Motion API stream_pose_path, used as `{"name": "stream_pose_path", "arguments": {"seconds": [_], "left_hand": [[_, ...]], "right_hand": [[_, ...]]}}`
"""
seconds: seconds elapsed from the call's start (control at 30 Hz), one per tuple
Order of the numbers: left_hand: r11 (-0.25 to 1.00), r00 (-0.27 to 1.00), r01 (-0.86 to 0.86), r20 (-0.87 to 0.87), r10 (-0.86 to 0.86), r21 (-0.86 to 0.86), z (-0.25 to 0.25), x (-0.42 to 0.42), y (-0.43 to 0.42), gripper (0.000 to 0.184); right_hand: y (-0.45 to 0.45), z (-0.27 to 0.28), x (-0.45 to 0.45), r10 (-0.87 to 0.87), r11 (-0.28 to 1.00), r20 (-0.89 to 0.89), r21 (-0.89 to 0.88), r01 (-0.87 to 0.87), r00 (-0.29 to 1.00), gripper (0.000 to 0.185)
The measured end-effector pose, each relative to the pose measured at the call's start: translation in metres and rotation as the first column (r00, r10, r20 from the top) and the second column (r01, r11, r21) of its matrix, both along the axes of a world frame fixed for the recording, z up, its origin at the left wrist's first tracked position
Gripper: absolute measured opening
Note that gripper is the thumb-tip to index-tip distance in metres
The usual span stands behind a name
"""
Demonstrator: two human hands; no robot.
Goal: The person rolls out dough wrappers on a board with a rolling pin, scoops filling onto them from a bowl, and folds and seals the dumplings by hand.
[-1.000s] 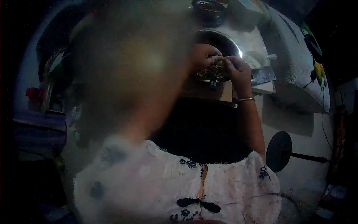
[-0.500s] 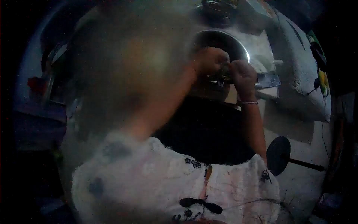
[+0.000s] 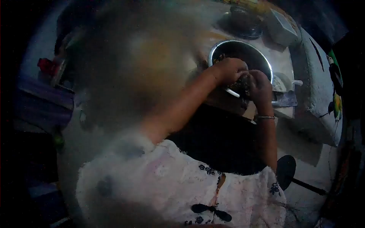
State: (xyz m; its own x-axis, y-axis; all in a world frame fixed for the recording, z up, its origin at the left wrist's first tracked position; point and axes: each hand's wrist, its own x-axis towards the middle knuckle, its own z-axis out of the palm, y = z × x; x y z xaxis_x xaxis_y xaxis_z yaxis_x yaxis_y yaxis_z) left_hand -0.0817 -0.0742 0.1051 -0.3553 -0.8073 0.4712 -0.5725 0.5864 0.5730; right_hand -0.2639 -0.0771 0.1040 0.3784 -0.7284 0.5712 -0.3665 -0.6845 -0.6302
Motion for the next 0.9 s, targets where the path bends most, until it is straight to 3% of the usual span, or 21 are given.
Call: {"name": "stream_pose_path", "arguments": {"seconds": [0.07,0.17,0.5,0.63,0.73,0.77,0.8,0.83,0.87,0.9], "left_hand": [[0.995,0.997,-0.076,-0.016,0.077,0.071,0.004,0.002,0.002,0.013],[0.996,0.999,-0.052,-0.012,0.053,0.066,0.001,0.006,-0.005,0.014],[0.992,0.999,0.012,0.040,-0.017,0.128,0.006,0.003,-0.007,0.015],[0.988,0.996,-0.016,0.085,0.002,0.156,0.009,0.010,-0.009,0.014],[0.977,0.980,-0.189,-0.051,0.194,0.099,0.026,0.039,-0.006,0.016],[0.945,0.954,-0.300,0.025,0.299,0.128,0.038,0.053,-0.003,0.018],[0.900,0.911,-0.410,0.105,0.398,0.146,0.057,0.065,0.005,0.019],[0.897,0.896,-0.385,-0.143,0.419,0.217,0.057,0.084,0.003,0.018],[0.841,0.838,-0.528,-0.084,0.539,0.118,0.054,0.098,0.005,0.017],[0.850,0.832,-0.502,-0.183,0.524,0.158,0.028,0.136,-0.007,0.018]], "right_hand": [[-0.002,0.005,0.002,-0.053,0.991,-0.077,-0.124,0.044,0.996,0.010],[-0.008,0.006,0.005,-0.099,0.982,-0.168,-0.173,0.069,0.981,0.008],[-0.002,0.019,0.001,-0.055,0.992,-0.204,-0.126,0.029,0.977,0.008],[-0.007,0.014,-0.001,-0.058,0.993,-0.237,-0.110,0.033,0.970,0.018],[0.000,0.016,-0.009,-0.071,0.996,-0.191,-0.058,0.061,0.979,0.027],[0.002,0.015,-0.014,-0.079,0.996,-0.158,-0.045,0.072,0.984,0.032],[0.000,0.012,-0.022,-0.064,0.989,-0.118,-0.139,0.047,0.991,0.028],[0.002,0.012,-0.029,-0.058,0.989,-0.116,-0.142,0.042,0.992,0.028],[0.006,0.014,-0.036,-0.063,0.996,-0.141,-0.068,0.053,0.988,0.026],[0.009,0.014,-0.042,-0.066,0.998,-0.168,0.006,0.068,0.984,0.024]]}}
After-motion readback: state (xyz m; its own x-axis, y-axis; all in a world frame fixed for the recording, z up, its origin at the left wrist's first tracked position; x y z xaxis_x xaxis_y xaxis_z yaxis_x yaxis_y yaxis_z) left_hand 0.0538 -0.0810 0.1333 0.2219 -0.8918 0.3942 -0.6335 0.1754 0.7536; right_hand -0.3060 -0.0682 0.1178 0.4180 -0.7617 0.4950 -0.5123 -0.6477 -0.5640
